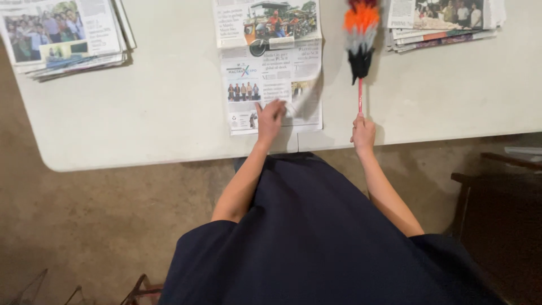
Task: Dusting and sorting stacks of newspapers on a folding table.
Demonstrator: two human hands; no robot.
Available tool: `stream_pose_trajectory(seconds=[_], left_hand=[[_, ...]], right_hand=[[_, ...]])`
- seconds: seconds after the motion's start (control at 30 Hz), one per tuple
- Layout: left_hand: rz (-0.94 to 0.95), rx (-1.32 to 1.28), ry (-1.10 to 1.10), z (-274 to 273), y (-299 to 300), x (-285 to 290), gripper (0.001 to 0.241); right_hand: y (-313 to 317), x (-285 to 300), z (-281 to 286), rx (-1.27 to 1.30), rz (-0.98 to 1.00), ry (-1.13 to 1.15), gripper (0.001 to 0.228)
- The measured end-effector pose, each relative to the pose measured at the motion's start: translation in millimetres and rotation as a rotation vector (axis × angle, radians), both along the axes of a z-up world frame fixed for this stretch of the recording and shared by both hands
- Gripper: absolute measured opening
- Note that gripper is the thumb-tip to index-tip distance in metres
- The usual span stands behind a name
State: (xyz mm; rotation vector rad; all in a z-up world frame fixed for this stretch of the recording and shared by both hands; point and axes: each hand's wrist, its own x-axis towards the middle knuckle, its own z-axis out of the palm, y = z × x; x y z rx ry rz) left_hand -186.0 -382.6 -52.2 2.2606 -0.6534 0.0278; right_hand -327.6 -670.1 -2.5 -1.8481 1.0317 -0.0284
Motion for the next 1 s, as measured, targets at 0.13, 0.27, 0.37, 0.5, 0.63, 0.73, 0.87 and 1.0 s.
stream_pose_trajectory(seconds=[0.13, 0.27, 0.37, 0.5, 0.63, 0.73, 0.87, 1.0], left_hand=[[0.377, -0.468, 0.44, -11, 32, 30, 0.012], [0.64, -0.994, 0.587, 2, 104, 67, 0.014], [0.783, -1.211, 0.643, 29, 166, 73, 0.021], [0.709, -1.34, 0.46, -10, 242, 77, 0.024], [0.798, -1.518, 0.62, -19, 297, 43, 0.032], [0.871, -1.535, 0.788, 1, 330, 14, 0.045], [0.923, -1.591, 0.925, 3, 375, 20, 0.074], [0.788, -1.302, 0.982, -55, 425, 31, 0.063]], right_hand=[[10, 1, -10, 0.174, -0.063, -0.184, 0.055], [35, 7, 17, 0.168, 0.057, -0.23, 0.053], [53, 14, 17, 0.025, 0.261, -0.143, 0.052], [52, 5, -58, -0.266, 0.465, -0.097, 0.053], [83, 6, -85, 0.023, 0.234, 0.024, 0.051], [126, 15, -72, 0.228, 0.061, 0.058, 0.047], [169, 29, -114, -0.111, 0.283, 0.03, 0.041], [245, 35, -45, -0.346, 0.664, 0.151, 0.047]])
